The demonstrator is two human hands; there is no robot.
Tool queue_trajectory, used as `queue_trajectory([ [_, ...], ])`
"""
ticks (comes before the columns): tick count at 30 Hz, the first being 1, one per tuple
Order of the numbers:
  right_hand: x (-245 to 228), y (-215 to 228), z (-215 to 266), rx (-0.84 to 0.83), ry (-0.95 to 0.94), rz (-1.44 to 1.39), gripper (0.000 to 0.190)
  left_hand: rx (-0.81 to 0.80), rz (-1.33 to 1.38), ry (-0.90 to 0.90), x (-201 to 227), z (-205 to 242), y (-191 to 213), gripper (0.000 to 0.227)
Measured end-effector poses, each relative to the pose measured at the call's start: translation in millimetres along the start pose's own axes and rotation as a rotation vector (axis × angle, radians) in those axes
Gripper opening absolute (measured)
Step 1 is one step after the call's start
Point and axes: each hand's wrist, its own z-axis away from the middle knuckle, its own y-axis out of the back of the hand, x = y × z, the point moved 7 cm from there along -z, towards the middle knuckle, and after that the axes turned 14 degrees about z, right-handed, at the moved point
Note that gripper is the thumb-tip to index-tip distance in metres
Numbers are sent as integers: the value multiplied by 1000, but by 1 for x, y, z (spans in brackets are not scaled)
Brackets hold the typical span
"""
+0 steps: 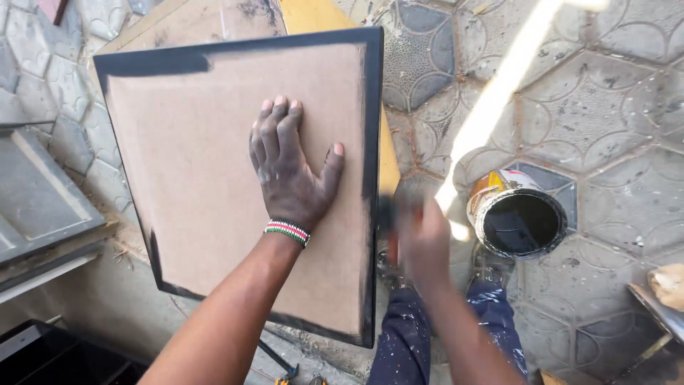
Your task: The person paints the black frame of a rectangular wooden board using a cloth dipped in a bucket of black paint. They repeatedly dip the cloth into the paint and apply it to the edges of the board, holding the board with one hand while painting with the other.
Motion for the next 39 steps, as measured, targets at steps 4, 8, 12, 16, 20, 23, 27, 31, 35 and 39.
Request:
queue_trajectory([
  [4, -160, 50, -142, 178, 535, -93, 17, -22, -3, -2, -1, 0, -3, 82],
  [8, -110, 37, -130, -82, 471, -55, 14, -48, -47, 52, 1, 3, 0, 85],
  [12, 76, -7, 49, -342, -325, -29, 29, -51, -82, 61, -1, 3, -6, 86],
  [16, 77, -23, 60, -171, -297, -355, 36, -39, -62, 58, 1, 2, -2, 84],
  [20, -96, 39, -105, 170, 192, 82, 31, -35, -51, 45, 3, -2, -1, 81],
  [23, -163, 74, -142, 296, 481, 383, 36, -35, -21, 65, 2, 2, 1, 76],
  [27, -195, 84, -127, 199, 687, 505, 16, -27, 50, 75, -2, 1, -3, 73],
  [31, -159, 67, -75, 109, 818, 590, 13, -6, 66, 69, -2, -5, -3, 71],
  [35, -29, 25, 37, 107, 811, 568, 26, -5, 39, 64, -3, -5, -3, 69],
  [39, 92, -21, 153, 80, 873, 515, 25, 102, 17, -22, -5, -7, -1, 46],
])
